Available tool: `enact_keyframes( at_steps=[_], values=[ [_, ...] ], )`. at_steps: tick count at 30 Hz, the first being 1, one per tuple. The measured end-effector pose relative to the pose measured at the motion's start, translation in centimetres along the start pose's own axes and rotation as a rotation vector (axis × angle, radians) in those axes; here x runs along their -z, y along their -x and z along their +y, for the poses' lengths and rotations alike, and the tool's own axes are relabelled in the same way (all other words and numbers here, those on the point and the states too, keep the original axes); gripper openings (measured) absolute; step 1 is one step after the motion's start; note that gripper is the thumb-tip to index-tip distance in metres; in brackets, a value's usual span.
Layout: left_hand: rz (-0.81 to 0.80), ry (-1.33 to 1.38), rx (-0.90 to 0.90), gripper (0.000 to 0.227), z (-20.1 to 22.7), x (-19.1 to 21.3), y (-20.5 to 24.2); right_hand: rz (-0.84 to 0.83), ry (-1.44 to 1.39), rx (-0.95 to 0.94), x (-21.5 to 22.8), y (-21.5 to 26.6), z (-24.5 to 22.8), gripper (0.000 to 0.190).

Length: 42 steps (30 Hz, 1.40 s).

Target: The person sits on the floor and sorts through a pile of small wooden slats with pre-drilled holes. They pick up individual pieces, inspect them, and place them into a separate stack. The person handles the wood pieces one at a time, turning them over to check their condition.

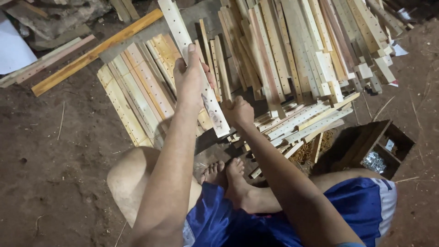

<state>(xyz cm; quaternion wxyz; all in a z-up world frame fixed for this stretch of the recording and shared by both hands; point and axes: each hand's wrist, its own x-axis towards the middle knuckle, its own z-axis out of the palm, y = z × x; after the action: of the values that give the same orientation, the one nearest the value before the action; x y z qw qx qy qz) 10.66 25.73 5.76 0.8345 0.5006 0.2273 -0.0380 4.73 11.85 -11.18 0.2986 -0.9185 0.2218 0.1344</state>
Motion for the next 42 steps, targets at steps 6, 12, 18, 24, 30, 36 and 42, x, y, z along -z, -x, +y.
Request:
enact_keyframes(
  at_steps=[6, 12, 18, 24, 30, 36, 42],
  values=[
    [-0.004, -0.161, -0.012, 0.043, 0.2, 0.6, 0.0, -0.067, -0.147, -0.004, 1.4, 1.2, -1.8, 0.046],
    [0.055, -0.333, -0.068, 0.049, -0.8, 1.1, -0.7, -0.196, -0.536, -0.063, 2.1, 2.5, -0.3, 0.045],
    [-0.058, -0.348, -0.055, 0.069, -2.6, 1.6, -1.1, -0.357, -1.088, 0.03, 7.6, 6.8, -0.2, 0.037],
    [-0.072, -0.242, -0.031, 0.06, -2.0, 0.3, 0.8, -0.468, -1.043, 0.264, 9.0, 7.8, -0.9, 0.042],
    [-0.11, -0.181, -0.055, 0.048, -2.8, 1.5, -0.9, -0.479, -1.054, 0.229, 7.0, 8.1, -1.8, 0.041],
    [-0.047, -0.174, -0.147, 0.04, -0.9, 2.0, -1.1, -0.077, -0.739, -0.108, 1.8, 2.5, 0.9, 0.026],
    [0.001, -0.16, -0.14, 0.038, -0.7, 1.7, -0.9, -0.065, -0.008, -0.086, -5.0, -3.2, 2.3, 0.027]
  ],
)
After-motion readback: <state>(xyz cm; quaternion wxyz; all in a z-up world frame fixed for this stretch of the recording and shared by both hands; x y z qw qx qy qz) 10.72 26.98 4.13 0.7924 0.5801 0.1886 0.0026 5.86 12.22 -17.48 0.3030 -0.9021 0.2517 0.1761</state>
